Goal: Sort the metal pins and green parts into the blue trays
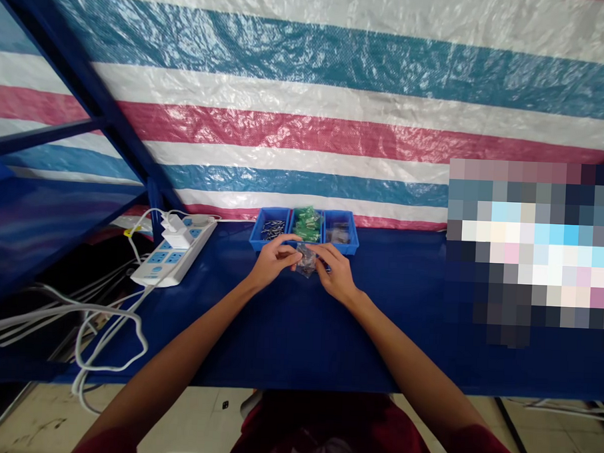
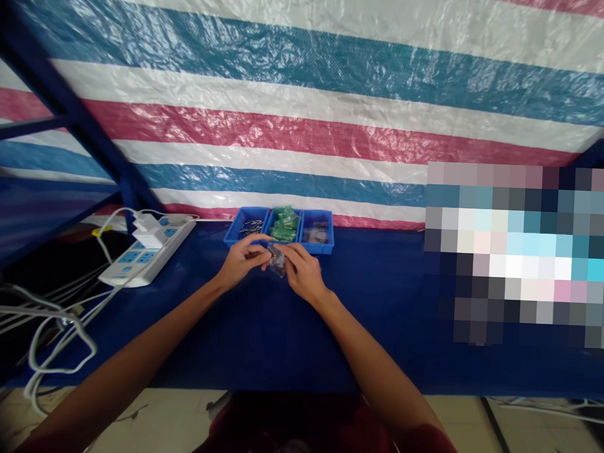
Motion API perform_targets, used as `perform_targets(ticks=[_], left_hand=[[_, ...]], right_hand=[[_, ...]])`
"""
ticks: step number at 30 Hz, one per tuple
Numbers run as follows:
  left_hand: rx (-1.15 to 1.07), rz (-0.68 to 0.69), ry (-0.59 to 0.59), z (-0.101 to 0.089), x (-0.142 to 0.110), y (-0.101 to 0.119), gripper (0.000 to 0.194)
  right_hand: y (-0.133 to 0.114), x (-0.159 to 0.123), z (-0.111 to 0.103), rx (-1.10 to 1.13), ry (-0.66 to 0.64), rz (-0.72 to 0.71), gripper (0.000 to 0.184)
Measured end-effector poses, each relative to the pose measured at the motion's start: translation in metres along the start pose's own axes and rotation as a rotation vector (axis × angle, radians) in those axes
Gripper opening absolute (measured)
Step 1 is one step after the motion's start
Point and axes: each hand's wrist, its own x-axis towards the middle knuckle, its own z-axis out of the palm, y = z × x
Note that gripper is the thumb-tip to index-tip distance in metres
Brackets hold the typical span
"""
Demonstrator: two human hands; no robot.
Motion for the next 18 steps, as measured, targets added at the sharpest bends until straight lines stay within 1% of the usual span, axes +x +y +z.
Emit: perform_targets(ticks=[2,5,8,10,11,13,18], left_hand=[[-0.020,-0.015,-0.020,-0.0002,0.0002,0.0008,0.048],[0.000,0.045,-0.025,0.0000,0.0003,0.0003,0.039],[0.140,0.144,-0.025,0.0008,-0.0001,-0.0012,0.033],[0.251,0.162,-0.016,0.0017,-0.0009,-0.0022,0.027],[0.280,0.152,-0.010,0.0020,-0.0014,-0.0027,0.025],[0.264,0.112,-0.009,0.0023,-0.0020,-0.0035,0.024],[0.046,-0.020,-0.065,-0.0004,-0.0004,-0.0015,0.028]], right_hand=[[0.0005,0.0002,0.0004,-0.033,0.025,-0.019,0.030],[0.0009,0.0012,0.0008,-0.059,0.087,-0.013,0.022],[0.0005,0.0024,0.0011,-0.066,0.136,0.018,0.020],[-0.0002,0.0028,0.0009,-0.072,0.131,0.018,0.018],[-0.0008,0.0029,0.0006,-0.069,0.123,0.010,0.018],[-0.0022,0.0031,-0.0007,-0.046,0.101,-0.010,0.020],[-0.0033,0.0029,-0.0041,0.040,0.047,-0.066,0.041]])
